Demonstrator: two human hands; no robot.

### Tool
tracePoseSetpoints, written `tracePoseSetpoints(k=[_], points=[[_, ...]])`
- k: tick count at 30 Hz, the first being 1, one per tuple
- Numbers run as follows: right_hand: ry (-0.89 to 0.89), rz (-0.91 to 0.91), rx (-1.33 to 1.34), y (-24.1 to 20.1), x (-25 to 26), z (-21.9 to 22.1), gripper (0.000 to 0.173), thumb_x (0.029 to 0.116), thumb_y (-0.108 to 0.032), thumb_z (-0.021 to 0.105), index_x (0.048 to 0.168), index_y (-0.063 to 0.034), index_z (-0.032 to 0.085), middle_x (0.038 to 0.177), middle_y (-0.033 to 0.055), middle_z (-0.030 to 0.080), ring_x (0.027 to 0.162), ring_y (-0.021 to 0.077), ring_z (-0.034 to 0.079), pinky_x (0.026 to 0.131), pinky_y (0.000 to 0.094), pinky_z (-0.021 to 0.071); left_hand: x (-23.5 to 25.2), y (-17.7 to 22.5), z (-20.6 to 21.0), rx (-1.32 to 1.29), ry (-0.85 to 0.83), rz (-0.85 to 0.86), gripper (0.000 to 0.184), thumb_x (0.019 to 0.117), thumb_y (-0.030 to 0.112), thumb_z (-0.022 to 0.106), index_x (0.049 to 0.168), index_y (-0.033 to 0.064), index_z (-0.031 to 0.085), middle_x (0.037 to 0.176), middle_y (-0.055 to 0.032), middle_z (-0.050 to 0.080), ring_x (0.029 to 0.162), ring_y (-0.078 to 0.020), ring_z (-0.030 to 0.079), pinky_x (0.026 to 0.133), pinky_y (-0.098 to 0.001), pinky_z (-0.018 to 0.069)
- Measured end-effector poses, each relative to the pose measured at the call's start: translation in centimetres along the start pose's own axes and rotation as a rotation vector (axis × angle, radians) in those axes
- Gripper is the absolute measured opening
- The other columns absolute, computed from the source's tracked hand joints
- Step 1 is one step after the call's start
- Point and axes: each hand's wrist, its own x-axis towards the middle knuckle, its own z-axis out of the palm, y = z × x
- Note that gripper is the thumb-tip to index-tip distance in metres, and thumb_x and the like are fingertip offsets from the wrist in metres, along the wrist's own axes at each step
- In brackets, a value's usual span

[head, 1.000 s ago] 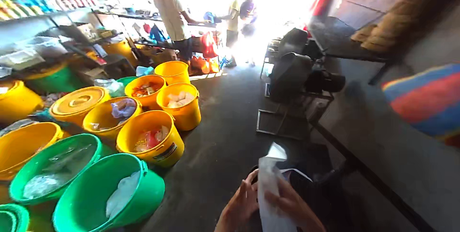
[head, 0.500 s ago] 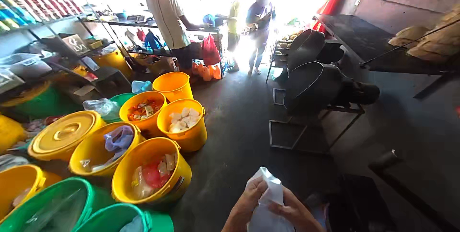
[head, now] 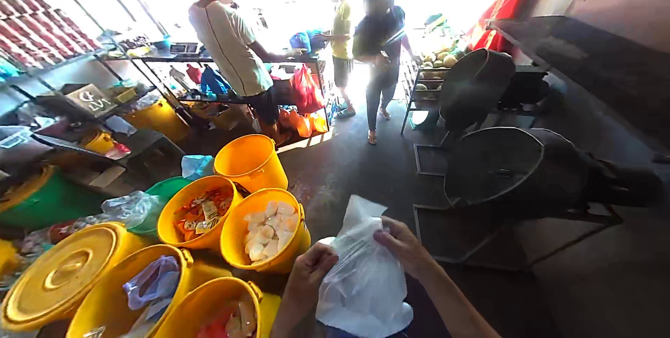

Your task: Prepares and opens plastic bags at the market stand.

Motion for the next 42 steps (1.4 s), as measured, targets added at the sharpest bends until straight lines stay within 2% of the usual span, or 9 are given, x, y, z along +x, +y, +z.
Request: tracePoseSetpoints(k=[3,10,15,17,21,26,29,34,42], points=[[0.044,-0.121,-0.368,-2.1,6.2,-1.3,0.013,0.0996,-0.018,0.064,0.103,-0.0061,0.069,0.078,-0.0072,0.065,0.067,-0.0044,0.059,0.063,0.0167,0.0524,5.3,-3.3,-2.8,0.065,-0.012,-0.058,0.01,0.096,0.017,0.067,0.096,0.0079,0.071,0.085,0.0052,0.07,0.078,-0.0016,0.065,0.075,-0.0224,0.0566],[0.179,-0.037,-0.629,-1.5,15.9,-4.7,0.017,0.0988,-0.02,0.063,0.103,-0.0054,0.071,0.081,-0.0039,0.069,0.071,-0.0038,0.062,0.068,0.0175,0.0541,23.6,-7.0,-8.1,0.319,-0.681,-0.044,0.024,0.0998,0.028,0.064,0.102,0.008,0.077,0.107,-0.0052,0.072,0.111,-0.022,0.062,0.1,-0.0497,0.0461],[0.383,0.019,-0.72,-1.0,21.9,-7.8,0.018,0.097,-0.025,0.063,0.102,-0.009,0.071,0.084,-0.0065,0.07,0.074,-0.0048,0.064,0.07,0.0174,0.0558,34.8,-9.8,-8.7,0.144,-0.936,0.184,0.021,0.1002,0.018,0.063,0.099,0.001,0.077,0.1,-0.0111,0.072,0.103,-0.0207,0.064,0.096,-0.0399,0.0488],[0.488,0.112,-0.786,-0.1,24.0,-9.3,0.023,0.096,-0.031,0.065,0.105,-0.0115,0.071,0.084,-0.0037,0.071,0.074,0.0014,0.066,0.069,0.0249,0.058,37.4,-11.0,-8.4,-0.03,-0.94,0.143,0.019,0.0995,0.012,0.063,0.098,-0.0028,0.075,0.097,-0.0106,0.07,0.093,-0.0137,0.064,0.087,-0.0304,0.0519],[0.645,0.083,-1.079,1.9,27.1,-12.1,0.051,0.0935,-0.037,0.07,0.13,-0.0011,0.066,0.115,0.022,0.068,0.107,0.0426,0.064,0.092,0.0654,0.0503,39.0,-15.3,-6.8,-0.238,-0.835,-0.109,0.021,0.1003,0.017,0.063,0.091,-0.0004,0.071,0.086,-0.0043,0.067,0.078,-0.0078,0.061,0.073,-0.0279,0.052],[0.699,-0.037,-0.92,0.1,28.7,-11.0,0.03,0.0975,-0.03,0.064,0.095,-0.0016,0.071,0.09,0.0074,0.069,0.085,0.0135,0.067,0.077,0.0337,0.0591,38.5,-17.8,-4.5,-0.446,-0.537,-0.606,0.015,0.0976,0.017,0.065,0.091,0.0049,0.07,0.077,-0.0005,0.069,0.07,-0.0086,0.066,0.069,-0.0308,0.0571],[0.389,0.191,-0.707,1.4,30.4,-10.7,0.025,0.0964,-0.022,0.068,0.096,0.0024,0.071,0.082,0.0107,0.07,0.072,0.0188,0.069,0.069,0.0397,0.0601,40.1,-18.4,-3.2,-0.555,-0.459,-0.732,0.012,0.0984,0.018,0.064,0.093,0.0075,0.066,0.078,-0.0001,0.068,0.071,-0.0089,0.065,0.069,-0.0298,0.0567],[0.164,0.316,-0.598,6.6,36.8,-13.6,0.03,0.0948,-0.028,0.072,0.104,0.0004,0.069,0.089,0.0118,0.072,0.083,0.0231,0.072,0.078,0.0445,0.0602,46.2,-18.9,-2.3,-0.609,-0.459,-0.711,0.013,0.0971,0.018,0.061,0.102,0.0077,0.066,0.085,0.0017,0.072,0.078,-0.0067,0.069,0.076,-0.0277,0.0585],[-0.018,0.28,-0.547,5.5,50.7,-19.0,0.028,0.0912,-0.031,0.074,0.101,-0.005,0.07,0.088,0.0055,0.072,0.082,0.0141,0.071,0.076,0.0352,0.0604,57.1,-18.6,-3.3,-0.332,-0.291,-0.431,0.022,0.0987,0.018,0.052,0.081,0.0123,0.064,0.07,0.0103,0.063,0.066,0.0013,0.06,0.065,-0.0219,0.0523]])
